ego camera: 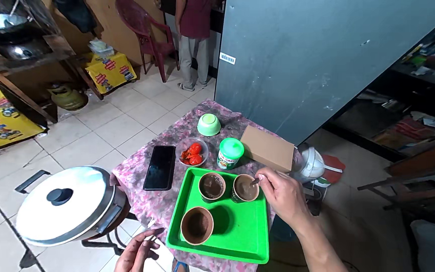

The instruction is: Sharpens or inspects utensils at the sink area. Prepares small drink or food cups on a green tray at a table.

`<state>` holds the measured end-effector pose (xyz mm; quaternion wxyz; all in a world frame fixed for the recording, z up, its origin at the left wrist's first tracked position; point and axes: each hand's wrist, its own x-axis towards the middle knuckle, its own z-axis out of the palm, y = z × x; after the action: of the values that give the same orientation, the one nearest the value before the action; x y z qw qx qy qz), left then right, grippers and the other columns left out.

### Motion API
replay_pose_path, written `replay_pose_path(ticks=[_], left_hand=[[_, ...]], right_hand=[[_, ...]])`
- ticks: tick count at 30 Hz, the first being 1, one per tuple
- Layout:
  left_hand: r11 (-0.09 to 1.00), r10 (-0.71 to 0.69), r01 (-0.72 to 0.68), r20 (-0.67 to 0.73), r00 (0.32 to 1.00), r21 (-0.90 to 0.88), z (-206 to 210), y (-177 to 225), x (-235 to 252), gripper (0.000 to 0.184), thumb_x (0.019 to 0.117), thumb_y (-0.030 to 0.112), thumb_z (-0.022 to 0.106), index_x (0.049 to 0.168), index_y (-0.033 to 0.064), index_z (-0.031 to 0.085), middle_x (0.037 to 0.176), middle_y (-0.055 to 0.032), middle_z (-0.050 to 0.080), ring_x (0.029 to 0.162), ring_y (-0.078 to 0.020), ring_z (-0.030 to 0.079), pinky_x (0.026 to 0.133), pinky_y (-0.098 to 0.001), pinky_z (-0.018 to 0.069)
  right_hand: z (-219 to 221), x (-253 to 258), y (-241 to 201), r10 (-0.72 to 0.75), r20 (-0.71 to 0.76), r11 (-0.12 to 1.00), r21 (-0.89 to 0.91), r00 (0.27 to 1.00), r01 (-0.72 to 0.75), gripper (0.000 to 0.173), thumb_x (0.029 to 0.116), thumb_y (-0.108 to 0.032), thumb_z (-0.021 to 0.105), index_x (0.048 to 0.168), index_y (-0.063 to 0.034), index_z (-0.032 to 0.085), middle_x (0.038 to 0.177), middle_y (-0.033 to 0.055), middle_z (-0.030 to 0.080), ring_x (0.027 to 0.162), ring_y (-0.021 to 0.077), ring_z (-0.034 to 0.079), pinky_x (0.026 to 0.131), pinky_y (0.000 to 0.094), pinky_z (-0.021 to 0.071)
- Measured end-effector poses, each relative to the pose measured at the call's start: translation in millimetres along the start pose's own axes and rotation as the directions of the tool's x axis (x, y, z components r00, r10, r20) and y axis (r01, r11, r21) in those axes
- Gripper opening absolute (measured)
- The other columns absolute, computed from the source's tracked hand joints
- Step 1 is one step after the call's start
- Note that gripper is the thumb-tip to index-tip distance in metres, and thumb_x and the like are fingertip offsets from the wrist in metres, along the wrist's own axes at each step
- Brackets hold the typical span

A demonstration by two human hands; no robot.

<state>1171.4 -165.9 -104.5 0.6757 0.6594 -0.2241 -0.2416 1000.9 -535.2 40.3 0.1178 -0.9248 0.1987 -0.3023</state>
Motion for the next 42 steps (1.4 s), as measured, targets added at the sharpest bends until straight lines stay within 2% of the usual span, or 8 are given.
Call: replay_pose_path(ticks=[6, 18, 22, 26, 31, 35, 39, 42], left_hand=[[1.0, -0.009, 0.009, 0.003, 1.0, -0.002, 2, -2, -1, 0.029, 0.1076, 0.005, 0.037, 0.13, -0.0017, 0.055, 0.114, -0.0083, 0.072, 0.083, -0.0172, 0.072, 0.071, -0.0343, 0.0622], [1.0, -0.023, 0.023, 0.003, 1.0, -0.019, 4, -2, -2, 0.029, 0.1073, 0.006, 0.038, 0.129, -0.0028, 0.055, 0.108, -0.0097, 0.072, 0.082, -0.0191, 0.072, 0.07, -0.0361, 0.0627], [0.999, -0.015, 0.016, 0.013, 1.0, -0.034, 3, -3, -4, 0.029, 0.1077, 0.006, 0.037, 0.129, -0.0017, 0.055, 0.111, -0.009, 0.072, 0.082, -0.0182, 0.072, 0.071, -0.0358, 0.0628], [0.999, -0.026, 0.026, 0.009, 1.0, -0.031, 0, -5, -6, 0.029, 0.1084, 0.006, 0.036, 0.129, -0.0016, 0.055, 0.114, -0.009, 0.071, 0.082, -0.0176, 0.072, 0.072, -0.0351, 0.0624], [0.999, -0.022, 0.023, 0.017, 1.0, -0.038, 1, -5, -7, 0.029, 0.1082, 0.006, 0.036, 0.129, -0.0016, 0.055, 0.116, -0.0087, 0.071, 0.082, -0.0168, 0.072, 0.071, -0.0342, 0.0624], [0.999, -0.012, 0.013, 0.026, 1.0, -0.038, 1, -3, -6, 0.029, 0.1079, 0.005, 0.036, 0.129, -0.0018, 0.055, 0.114, -0.0087, 0.072, 0.082, -0.0174, 0.072, 0.071, -0.035, 0.0624], [0.999, -0.013, 0.014, 0.03, 0.999, -0.041, 1, -2, -5, 0.03, 0.1078, 0.005, 0.035, 0.13, -0.0015, 0.055, 0.112, -0.0083, 0.073, 0.082, -0.0174, 0.072, 0.072, -0.0352, 0.0623], [0.998, -0.026, 0.028, 0.024, 0.999, -0.048, 1, 1, -4, 0.029, 0.1077, 0.005, 0.036, 0.128, -0.0015, 0.055, 0.108, -0.0081, 0.073, 0.081, -0.0178, 0.072, 0.072, -0.0359, 0.0622]], right_hand=[[-1, -3, 1, 0.012, -0.016, 1.0, 0.023, 1.0, -0.012, 0.026, 0.1065, -0.03, 0.048, 0.108, -0.0216, 0.073, 0.084, -0.0084, 0.071, 0.073, 0.0055, 0.067, 0.064, 0.0307, 0.0571], [4, -5, -4, 0.004, 0.03, 0.999, 0.053, 1.0, -0.005, 0.024, 0.1038, -0.029, 0.047, 0.1, -0.0219, 0.07, 0.072, -0.0088, 0.063, 0.061, 0.0054, 0.061, 0.054, 0.03, 0.0527], [2, -1, -6, 0.009, -0.003, 0.999, 0.054, 1.0, -0.009, 0.026, 0.1068, -0.031, 0.049, 0.109, -0.022, 0.072, 0.081, -0.0086, 0.07, 0.068, 0.0048, 0.066, 0.06, 0.0298, 0.057], [5, -3, -8, 0.033, 0.017, 0.999, 0.031, 0.999, -0.034, 0.023, 0.103, -0.029, 0.048, 0.098, -0.022, 0.069, 0.067, -0.0081, 0.058, 0.056, 0.0062, 0.056, 0.049, 0.0307, 0.0481], [2, 3, -9, -0.01, -0.028, 0.999, 0.037, 1.0, 0.011, 0.024, 0.1063, -0.027, 0.05, 0.108, -0.0188, 0.073, 0.083, -0.0068, 0.069, 0.072, 0.006, 0.065, 0.065, 0.0291, 0.0574], [5, 1, -10, 0.006, 0.002, 1.0, -0.014, 1.0, -0.006, 0.025, 0.1035, -0.03, 0.048, 0.098, -0.0212, 0.07, 0.069, -0.0078, 0.058, 0.061, 0.0084, 0.057, 0.055, 0.0313, 0.0489], [3, 3, -10, -0.021, -0.061, 1.0, -0.004, 0.998, 0.02, 0.026, 0.1056, -0.031, 0.05, 0.105, -0.022, 0.074, 0.078, -0.0091, 0.066, 0.071, 0.0078, 0.06, 0.063, 0.0302, 0.0511], [2, 3, -8, -0.005, -0.05, 0.997, -0.08, 0.999, 0.001, 0.026, 0.1033, -0.03, 0.049, 0.1, -0.0216, 0.073, 0.071, -0.0082, 0.059, 0.068, 0.0115, 0.055, 0.061, 0.0329, 0.0463]])
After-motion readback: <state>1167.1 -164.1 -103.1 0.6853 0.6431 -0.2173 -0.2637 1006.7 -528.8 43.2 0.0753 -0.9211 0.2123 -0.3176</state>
